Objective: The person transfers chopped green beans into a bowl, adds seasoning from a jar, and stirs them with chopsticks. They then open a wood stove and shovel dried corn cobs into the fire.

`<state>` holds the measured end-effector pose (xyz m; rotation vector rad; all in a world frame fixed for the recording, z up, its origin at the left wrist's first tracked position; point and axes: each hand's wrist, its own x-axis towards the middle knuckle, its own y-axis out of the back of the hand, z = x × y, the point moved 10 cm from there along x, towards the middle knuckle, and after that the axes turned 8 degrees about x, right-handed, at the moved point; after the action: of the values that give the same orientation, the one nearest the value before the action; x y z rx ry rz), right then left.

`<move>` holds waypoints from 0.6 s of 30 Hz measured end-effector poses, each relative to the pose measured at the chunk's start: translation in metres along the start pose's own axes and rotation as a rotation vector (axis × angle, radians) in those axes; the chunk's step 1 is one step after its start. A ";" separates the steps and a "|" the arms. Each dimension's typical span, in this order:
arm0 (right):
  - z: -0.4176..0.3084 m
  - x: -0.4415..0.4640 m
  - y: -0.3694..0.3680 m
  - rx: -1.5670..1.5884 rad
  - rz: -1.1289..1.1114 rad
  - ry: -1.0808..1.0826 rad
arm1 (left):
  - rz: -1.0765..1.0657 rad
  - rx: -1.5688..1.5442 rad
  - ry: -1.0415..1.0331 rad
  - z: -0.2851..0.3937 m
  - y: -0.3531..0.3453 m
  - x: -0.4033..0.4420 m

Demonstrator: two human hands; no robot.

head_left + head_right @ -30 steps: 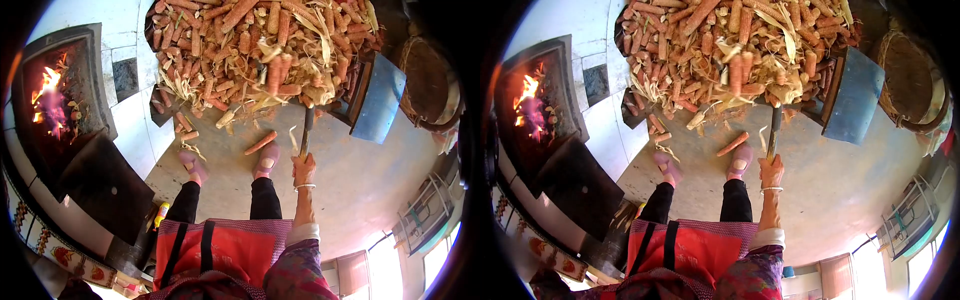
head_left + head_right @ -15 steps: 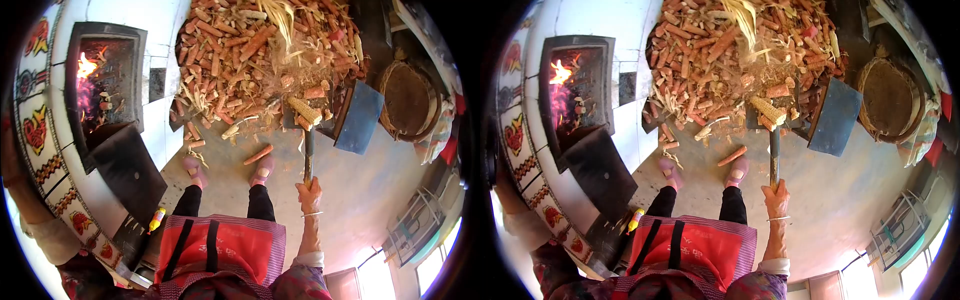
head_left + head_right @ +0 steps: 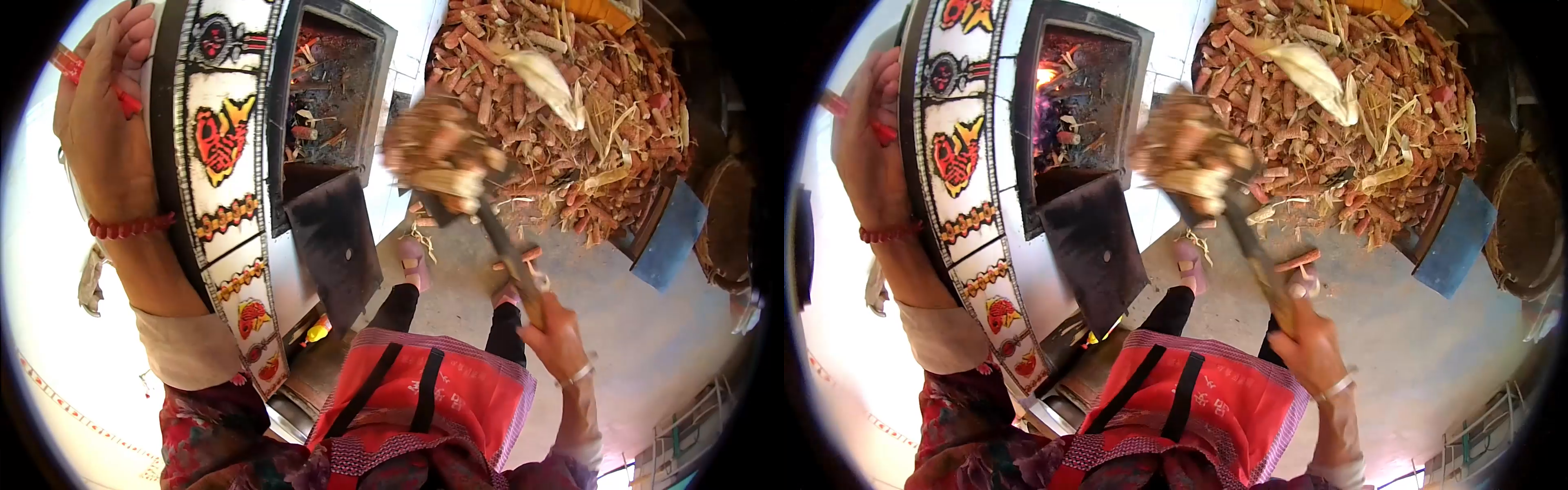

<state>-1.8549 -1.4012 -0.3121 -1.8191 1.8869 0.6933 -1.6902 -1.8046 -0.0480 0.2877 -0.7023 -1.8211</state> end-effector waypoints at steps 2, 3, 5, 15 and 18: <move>-0.054 0.052 -0.040 -0.038 -0.127 0.228 | -0.048 -0.086 0.016 -0.005 -0.005 -0.004; -0.109 0.078 -0.065 -0.101 -0.166 0.477 | -0.021 0.322 -0.244 0.015 -0.006 -0.010; -0.142 0.137 -0.120 -0.074 -0.354 0.253 | 0.011 1.115 -0.542 0.040 -0.026 -0.025; -0.137 0.102 -0.048 -0.046 -0.281 -0.034 | 0.067 0.249 -0.209 0.009 -0.002 -0.011; -0.131 0.127 -0.034 -0.079 -0.247 -0.076 | 0.052 0.121 -0.174 0.006 0.003 -0.011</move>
<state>-1.8224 -1.5823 -0.2899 -2.0010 1.5727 0.7454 -1.6869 -1.7928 -0.0427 0.1901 -0.9354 -1.7716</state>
